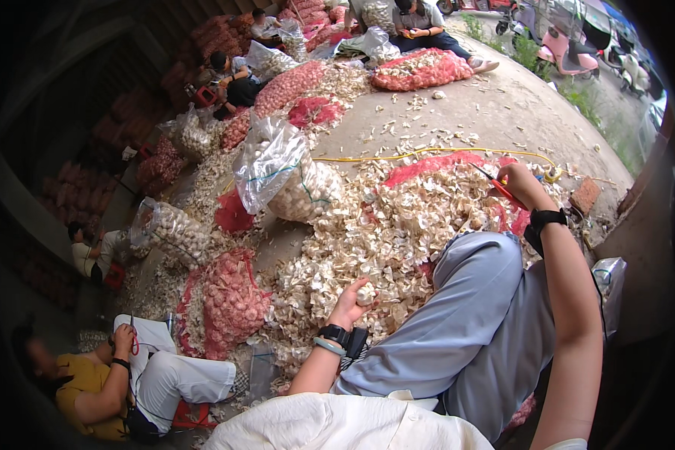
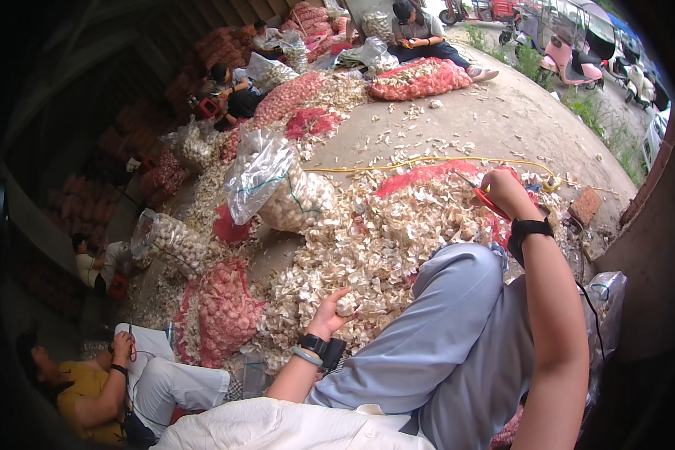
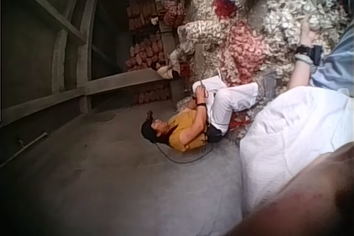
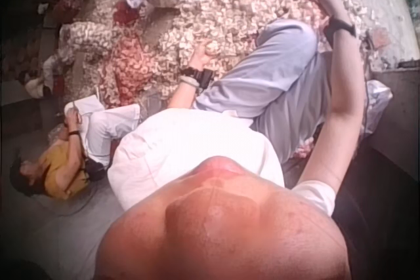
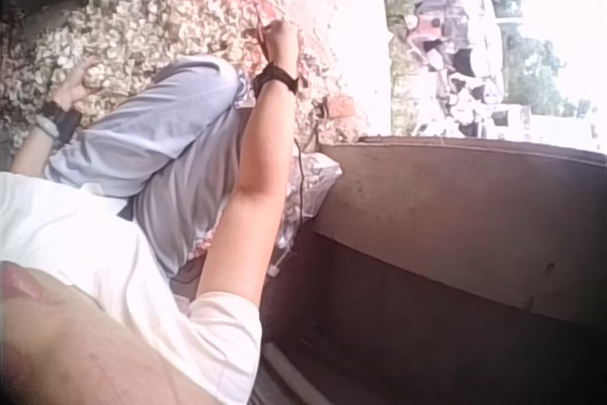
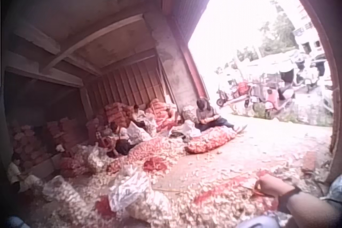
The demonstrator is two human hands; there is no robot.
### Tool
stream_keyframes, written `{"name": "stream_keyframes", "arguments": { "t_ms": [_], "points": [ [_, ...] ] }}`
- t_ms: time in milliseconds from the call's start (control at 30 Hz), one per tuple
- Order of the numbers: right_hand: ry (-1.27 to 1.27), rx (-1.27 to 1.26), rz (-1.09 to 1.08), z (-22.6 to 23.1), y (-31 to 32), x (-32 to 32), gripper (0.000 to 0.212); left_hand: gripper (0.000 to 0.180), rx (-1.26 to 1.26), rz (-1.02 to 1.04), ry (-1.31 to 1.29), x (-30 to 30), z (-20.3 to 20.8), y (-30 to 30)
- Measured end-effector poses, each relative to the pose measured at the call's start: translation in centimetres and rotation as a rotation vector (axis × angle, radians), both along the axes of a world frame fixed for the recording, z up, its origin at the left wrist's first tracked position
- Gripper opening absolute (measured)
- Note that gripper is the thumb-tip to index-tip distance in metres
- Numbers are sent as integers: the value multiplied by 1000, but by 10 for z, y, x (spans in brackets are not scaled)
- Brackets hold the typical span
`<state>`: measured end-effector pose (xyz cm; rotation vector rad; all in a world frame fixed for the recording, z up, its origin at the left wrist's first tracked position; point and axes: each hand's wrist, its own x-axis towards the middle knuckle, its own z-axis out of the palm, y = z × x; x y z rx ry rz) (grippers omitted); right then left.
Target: Trimming stems and roots from garlic bulbs using scissors.
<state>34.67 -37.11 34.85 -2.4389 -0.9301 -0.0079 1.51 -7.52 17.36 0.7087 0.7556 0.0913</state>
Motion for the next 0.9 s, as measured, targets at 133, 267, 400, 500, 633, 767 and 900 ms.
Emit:
{"name": "stream_keyframes", "arguments": {
  "t_ms": [133,267,400,500,633,767,900],
  "points": [
    [3,9,-7,-1,1,-1,37,18,-16,-47,-28,-2,-3,1],
    [20,10,-8,2,-1,-1,37,16,-8,-77,-47,-2,-4,3],
    [18,18,-14,2,-2,-1,37,12,20,-101,-65,-2,-3,3],
    [-7,14,-3,0,-1,1,37,11,97,-86,-58,-3,-10,4],
    [28,18,-12,1,-1,0,37,14,114,-99,-85,-4,-16,7],
    [43,10,-12,3,-2,0,37,17,129,-98,-52,-5,-17,6],
    [10,7,-21,0,-3,2,37,19,122,-96,-47,-1,-12,0]
  ]
}}
